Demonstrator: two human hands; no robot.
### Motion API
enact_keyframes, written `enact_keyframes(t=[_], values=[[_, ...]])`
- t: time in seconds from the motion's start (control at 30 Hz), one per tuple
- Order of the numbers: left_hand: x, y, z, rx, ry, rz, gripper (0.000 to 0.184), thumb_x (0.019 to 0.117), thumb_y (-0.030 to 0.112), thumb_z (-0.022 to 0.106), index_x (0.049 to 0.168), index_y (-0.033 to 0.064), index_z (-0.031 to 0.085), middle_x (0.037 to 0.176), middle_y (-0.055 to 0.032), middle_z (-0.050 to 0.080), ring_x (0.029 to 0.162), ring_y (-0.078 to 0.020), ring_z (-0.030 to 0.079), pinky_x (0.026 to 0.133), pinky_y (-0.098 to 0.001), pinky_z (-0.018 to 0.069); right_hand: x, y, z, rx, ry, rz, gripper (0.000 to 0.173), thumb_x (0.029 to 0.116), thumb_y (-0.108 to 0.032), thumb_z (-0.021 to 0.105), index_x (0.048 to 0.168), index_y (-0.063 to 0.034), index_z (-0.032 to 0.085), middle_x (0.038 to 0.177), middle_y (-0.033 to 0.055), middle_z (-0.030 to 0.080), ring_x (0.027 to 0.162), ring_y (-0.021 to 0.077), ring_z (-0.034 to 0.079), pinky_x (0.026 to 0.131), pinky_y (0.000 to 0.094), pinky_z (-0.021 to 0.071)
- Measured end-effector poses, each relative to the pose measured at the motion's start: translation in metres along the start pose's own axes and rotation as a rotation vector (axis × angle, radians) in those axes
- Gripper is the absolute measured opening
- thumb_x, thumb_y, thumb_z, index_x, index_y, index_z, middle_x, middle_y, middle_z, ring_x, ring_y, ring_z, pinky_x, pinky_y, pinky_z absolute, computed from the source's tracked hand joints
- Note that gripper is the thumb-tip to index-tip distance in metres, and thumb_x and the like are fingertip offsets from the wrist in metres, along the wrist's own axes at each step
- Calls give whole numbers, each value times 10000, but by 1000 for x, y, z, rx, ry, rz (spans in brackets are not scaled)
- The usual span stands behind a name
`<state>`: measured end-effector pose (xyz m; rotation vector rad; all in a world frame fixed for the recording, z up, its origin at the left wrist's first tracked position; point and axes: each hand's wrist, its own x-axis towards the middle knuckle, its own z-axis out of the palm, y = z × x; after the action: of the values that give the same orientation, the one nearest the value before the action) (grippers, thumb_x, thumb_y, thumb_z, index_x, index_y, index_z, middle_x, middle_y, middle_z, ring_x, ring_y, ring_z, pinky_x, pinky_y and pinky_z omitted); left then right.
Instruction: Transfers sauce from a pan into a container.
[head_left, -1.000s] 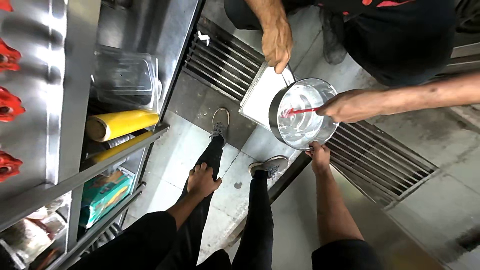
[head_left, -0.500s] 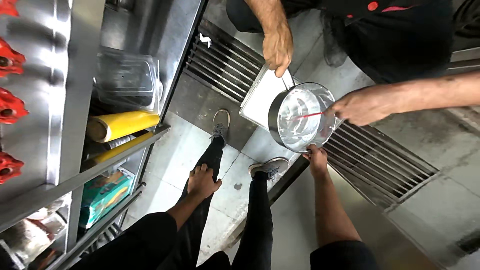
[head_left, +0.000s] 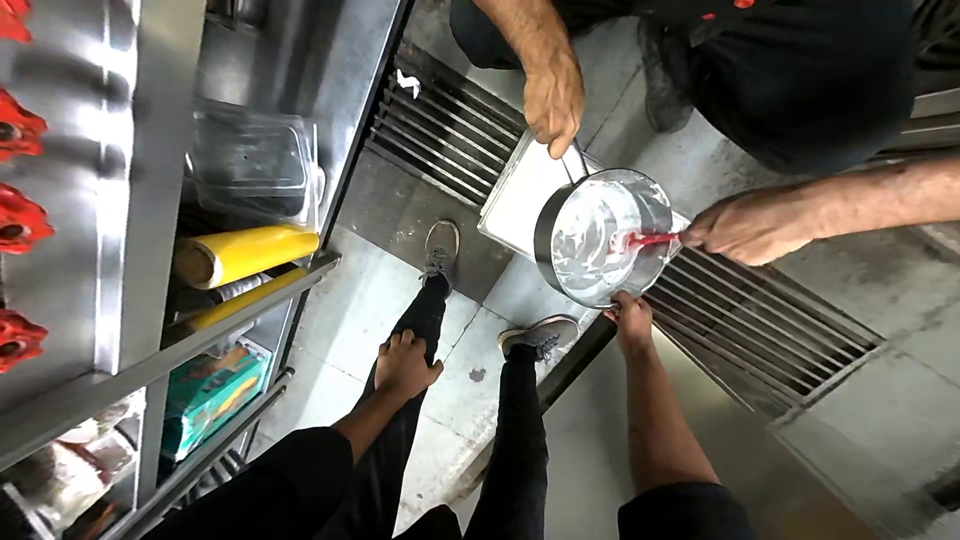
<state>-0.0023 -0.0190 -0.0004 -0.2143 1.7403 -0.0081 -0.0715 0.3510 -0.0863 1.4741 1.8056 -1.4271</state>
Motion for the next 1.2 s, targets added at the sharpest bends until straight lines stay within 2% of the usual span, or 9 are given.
enact_keyframes(t=[0.17, 0.27, 0.37, 0.53, 0.63, 0.7, 0.83, 1.0, 1.2], values=[[-1, 1, 0, 13, 0, 1, 584, 966, 606, 537, 1292, 142, 676, 1474, -99, 521, 1393, -291, 462, 1102, -511, 388, 5, -4, -8, -36, -13, 1, 141, 1032, -129, 539, 1013, 9, 561, 847, 66, 563, 699, 111, 566, 682, 293, 518], [2, -1, 4, 14, 13, 4, 591, 964, 614, 530, 1296, 146, 675, 1474, -99, 525, 1394, -294, 463, 1104, -519, 385, 3, 0, -7, -30, 9, -19, 116, 1015, -109, 551, 999, 3, 577, 826, 53, 576, 676, 93, 573, 656, 272, 523], [0, 0, 0, -11, -4, 3, 596, 958, 615, 547, 1297, 142, 675, 1499, -105, 508, 1408, -309, 449, 1126, -540, 366, -4, 3, -4, -44, -7, -9, 185, 1020, -107, 559, 1076, 66, 592, 922, 122, 595, 754, 146, 579, 717, 334, 522], [-2, 1, 0, -9, -5, -5, 580, 962, 601, 555, 1293, 140, 674, 1495, -102, 506, 1411, -302, 443, 1122, -528, 368, -9, 8, -2, -6, -11, -13, 157, 1018, -106, 560, 1053, 44, 592, 894, 99, 592, 734, 134, 586, 696, 312, 526], [-3, 1, 2, 1, 12, 2, 579, 963, 603, 555, 1282, 135, 680, 1479, -110, 520, 1401, -302, 455, 1110, -524, 378, -9, 9, -3, -16, -12, -25, 133, 1011, -121, 559, 996, 8, 591, 859, 71, 595, 708, 112, 575, 679, 292, 517], [-3, 0, 3, 3, 19, 4, 576, 961, 605, 554, 1270, 136, 683, 1466, -108, 525, 1394, -301, 459, 1109, -521, 379, -7, 9, -3, -3, -1, -22, 151, 1017, -117, 566, 1016, 28, 609, 876, 89, 620, 719, 122, 593, 686, 300, 526], [-1, -2, 5, -4, 17, 9, 579, 962, 604, 548, 1280, 138, 680, 1482, -104, 516, 1400, -301, 453, 1111, -519, 379, -7, 7, -1, -14, 19, -17, 126, 1008, -105, 570, 995, 19, 585, 826, 71, 577, 670, 109, 574, 657, 284, 522], [0, -5, 11, -6, 35, 19, 589, 966, 604, 529, 1295, 137, 674, 1478, -105, 522, 1400, -301, 457, 1111, -520, 382, -10, 6, -2, -6, 20, -11, 122, 1009, -104, 574, 994, 17, 578, 830, 74, 580, 677, 110, 577, 661, 285, 525], [-1, -6, 12, -22, 33, 22, 585, 964, 603, 530, 1288, 139, 679, 1470, -101, 530, 1397, -294, 460, 1108, -518, 380, -15, 7, 8, 7, -8, -29, 123, 1015, -111, 554, 951, -10, 579, 781, 34, 557, 652, 91, 556, 645, 276, 515]])
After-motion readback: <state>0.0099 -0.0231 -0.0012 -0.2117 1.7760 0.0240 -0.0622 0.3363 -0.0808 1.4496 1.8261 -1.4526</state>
